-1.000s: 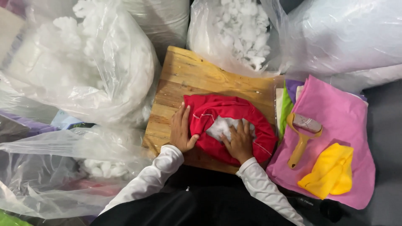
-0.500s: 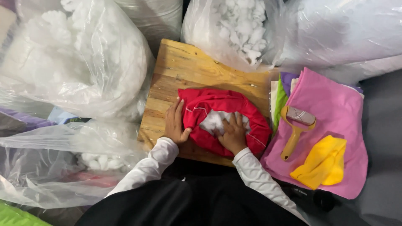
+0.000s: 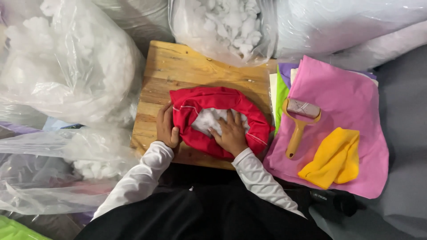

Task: The person fills a red fabric pouch with white cotton-like stuffing by hand, repeatedly adding material from nearby plastic bags and pressing it into the pouch. The person then smooths and adjusts the filled pouch on a wooden board.

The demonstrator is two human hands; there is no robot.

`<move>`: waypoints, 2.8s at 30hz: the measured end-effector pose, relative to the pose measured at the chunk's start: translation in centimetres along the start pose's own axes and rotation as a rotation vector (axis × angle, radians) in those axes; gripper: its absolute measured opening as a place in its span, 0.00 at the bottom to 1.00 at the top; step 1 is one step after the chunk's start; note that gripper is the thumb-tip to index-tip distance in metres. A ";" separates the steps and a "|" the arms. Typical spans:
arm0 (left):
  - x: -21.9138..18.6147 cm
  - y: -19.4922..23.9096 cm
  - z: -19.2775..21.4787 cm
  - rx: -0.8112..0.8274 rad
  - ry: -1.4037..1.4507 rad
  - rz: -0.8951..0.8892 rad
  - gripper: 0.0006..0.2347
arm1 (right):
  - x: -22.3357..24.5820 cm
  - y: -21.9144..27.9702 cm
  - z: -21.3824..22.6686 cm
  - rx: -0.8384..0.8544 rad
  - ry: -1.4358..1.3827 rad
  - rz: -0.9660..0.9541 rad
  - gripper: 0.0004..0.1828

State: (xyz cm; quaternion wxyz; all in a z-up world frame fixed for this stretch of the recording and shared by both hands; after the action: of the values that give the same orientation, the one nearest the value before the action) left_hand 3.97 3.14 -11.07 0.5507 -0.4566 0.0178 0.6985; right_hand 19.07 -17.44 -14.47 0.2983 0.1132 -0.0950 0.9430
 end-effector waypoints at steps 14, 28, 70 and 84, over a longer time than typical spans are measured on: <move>2.2 0.1 -0.9 0.039 -0.054 -0.056 0.35 | 0.3 0.0 -0.1 -0.042 0.027 0.003 0.30; 2.3 -0.2 -0.6 0.018 -0.012 0.023 0.37 | 0.5 -5.4 1.7 0.086 0.168 -0.003 0.22; -0.7 -9.0 -10.8 0.877 -0.157 -0.030 0.27 | -1.3 -9.9 8.1 0.285 -0.031 0.135 0.24; -0.6 -28.9 -3.0 0.209 0.074 -0.297 0.10 | -3.7 -25.1 15.9 -0.151 -0.323 0.305 0.12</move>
State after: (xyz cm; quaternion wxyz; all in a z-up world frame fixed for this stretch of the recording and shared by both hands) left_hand 28.53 12.45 1.36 0.6911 -0.4202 0.0430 0.5865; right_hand 39.18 -3.22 2.53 0.1406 0.2244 -0.2278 0.9370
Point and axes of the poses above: each hand's wrist, its own y-axis away from the middle knuckle, its own z-axis out of the back of the hand, x = y × z, the point moved 4 cm from there along -y, towards the middle knuckle, and after that the axes turned 4 degrees about x, right-handed, at the moved point
